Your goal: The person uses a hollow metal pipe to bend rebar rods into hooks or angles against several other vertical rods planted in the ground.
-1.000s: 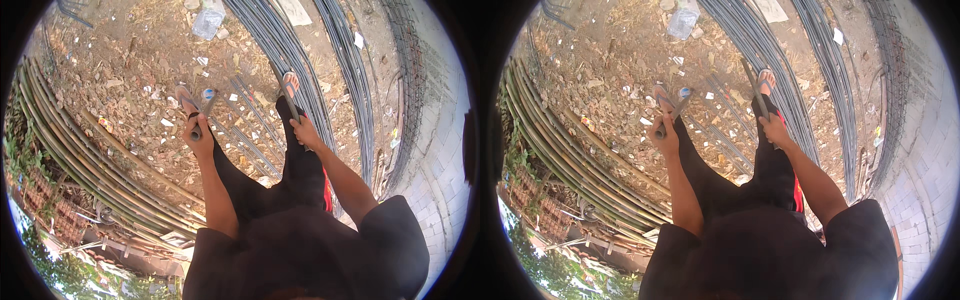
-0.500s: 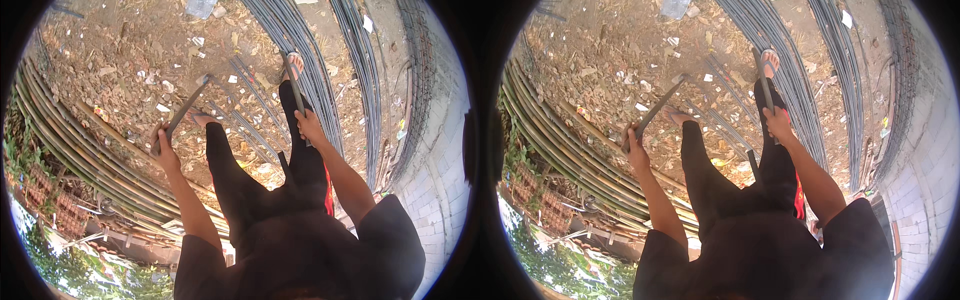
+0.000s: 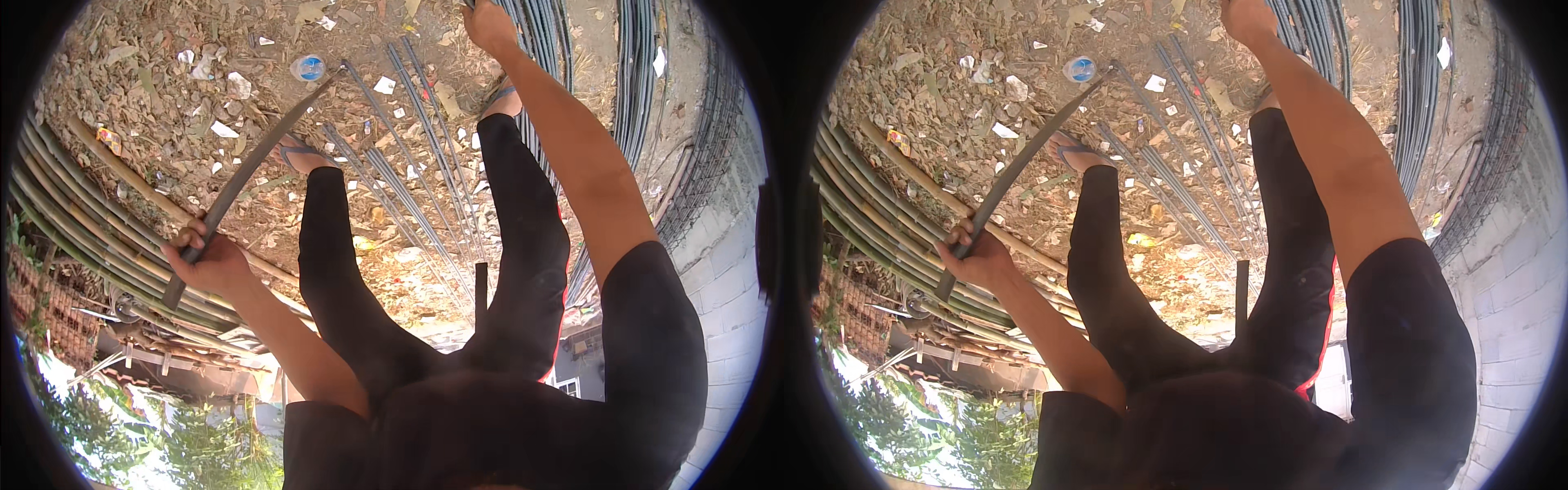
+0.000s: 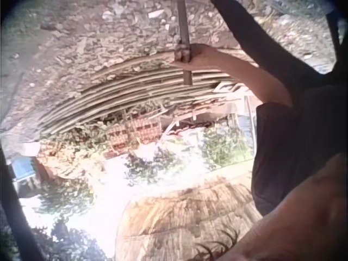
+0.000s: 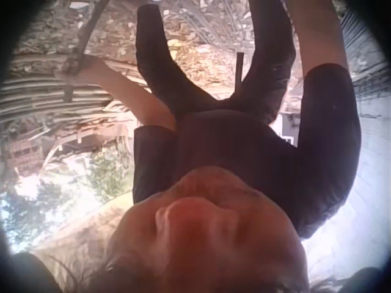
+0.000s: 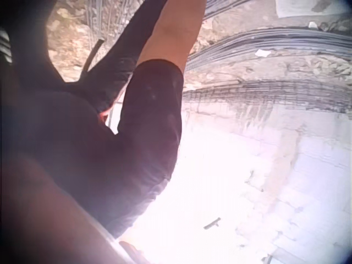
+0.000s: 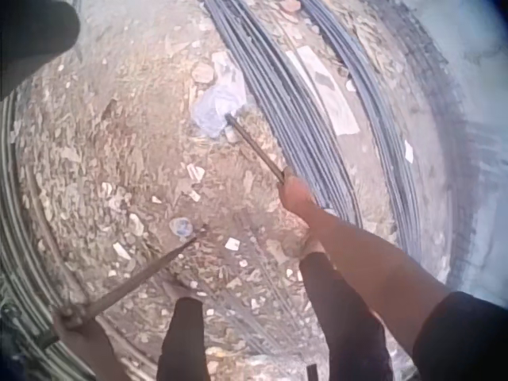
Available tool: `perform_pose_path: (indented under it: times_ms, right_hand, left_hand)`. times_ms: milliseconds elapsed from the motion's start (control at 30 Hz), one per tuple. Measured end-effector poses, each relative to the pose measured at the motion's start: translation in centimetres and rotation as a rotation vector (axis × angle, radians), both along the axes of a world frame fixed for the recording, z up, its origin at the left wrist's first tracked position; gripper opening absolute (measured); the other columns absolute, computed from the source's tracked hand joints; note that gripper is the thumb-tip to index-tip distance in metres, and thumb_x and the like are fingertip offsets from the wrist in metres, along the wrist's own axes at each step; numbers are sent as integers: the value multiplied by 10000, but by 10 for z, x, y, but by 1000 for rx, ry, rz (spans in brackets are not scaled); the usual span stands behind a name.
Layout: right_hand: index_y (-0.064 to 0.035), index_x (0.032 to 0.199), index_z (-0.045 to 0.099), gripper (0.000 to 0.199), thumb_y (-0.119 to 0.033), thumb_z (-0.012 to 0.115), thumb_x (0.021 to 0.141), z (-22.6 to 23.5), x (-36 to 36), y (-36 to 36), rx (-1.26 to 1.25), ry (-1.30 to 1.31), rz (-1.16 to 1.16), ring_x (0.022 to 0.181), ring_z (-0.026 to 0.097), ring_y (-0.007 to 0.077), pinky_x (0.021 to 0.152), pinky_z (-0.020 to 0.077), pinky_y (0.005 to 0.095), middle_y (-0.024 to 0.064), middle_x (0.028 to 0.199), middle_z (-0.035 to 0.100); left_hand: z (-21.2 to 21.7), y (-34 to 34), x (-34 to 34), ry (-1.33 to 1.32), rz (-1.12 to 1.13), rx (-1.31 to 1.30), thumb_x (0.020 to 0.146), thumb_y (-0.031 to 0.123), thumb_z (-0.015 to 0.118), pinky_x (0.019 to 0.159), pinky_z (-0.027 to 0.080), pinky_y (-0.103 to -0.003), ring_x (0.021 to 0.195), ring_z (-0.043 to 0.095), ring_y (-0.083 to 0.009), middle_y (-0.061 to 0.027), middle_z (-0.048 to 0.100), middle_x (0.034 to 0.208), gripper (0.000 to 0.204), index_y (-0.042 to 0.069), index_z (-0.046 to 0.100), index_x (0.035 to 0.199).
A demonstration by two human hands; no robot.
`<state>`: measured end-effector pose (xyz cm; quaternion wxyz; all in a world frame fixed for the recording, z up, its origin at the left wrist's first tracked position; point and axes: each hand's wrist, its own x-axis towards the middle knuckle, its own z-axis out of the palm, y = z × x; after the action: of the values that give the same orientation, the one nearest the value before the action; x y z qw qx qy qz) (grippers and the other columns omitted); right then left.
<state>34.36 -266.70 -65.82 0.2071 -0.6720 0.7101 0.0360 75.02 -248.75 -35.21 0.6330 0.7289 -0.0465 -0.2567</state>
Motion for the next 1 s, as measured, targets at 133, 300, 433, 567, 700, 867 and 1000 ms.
perform_pose_path:
  times_ms: [133,300,433,567,700,867,1000]
  right_hand:
    - [-18,1023,531,308,-302,634,961,9,-6,36,270,-452,-167,586,609,272,523,491,425,135,728,635]
    - [-42,954,554,200,-216,651,935,162,24,101,623,-817,-1001,481,438,80,410,336,259,-10,656,494]
    - [-39,941,549,209,-218,657,935,168,13,142,545,-761,-1026,461,414,73,401,323,274,-18,625,462]
    - [-33,912,550,252,-247,680,929,155,24,114,503,-878,-1102,460,417,69,404,334,277,-14,626,467]
    - [-39,887,553,272,-270,691,926,142,24,92,440,-949,-977,465,423,63,409,339,273,-12,627,479]
    - [-57,876,545,280,-288,691,937,146,13,93,464,-948,-868,499,416,57,433,324,253,-23,634,468]
    - [-64,899,552,270,-294,690,932,149,13,91,546,-907,-875,510,442,76,434,351,270,-14,651,483]
  left_hand:
    - [32,39,5,22,-53,-39,985,264,495,924,452,-459,630,438,-211,-22,330,565,392,121,458,622]
    - [92,15,-36,-60,-233,-116,984,274,458,877,468,-436,589,393,-188,-16,290,555,408,138,403,603]
    - [98,-10,-65,-155,-460,5,941,312,470,728,369,-392,550,359,-156,-3,291,520,389,141,397,599]
    - [88,-31,-101,-100,-656,-53,943,285,435,769,376,-411,587,342,-152,-1,267,538,366,144,379,611]
    - [43,-47,-131,-174,-768,-79,939,232,421,718,386,-431,547,382,-172,-16,326,522,356,104,409,607]
    - [-2,-52,-121,-106,-521,-42,938,274,442,790,433,-448,558,379,-184,-24,323,537,361,116,420,613]
    - [-7,-65,-102,-42,-475,-27,926,307,464,813,459,-441,556,388,-183,-21,336,537,363,126,444,611]
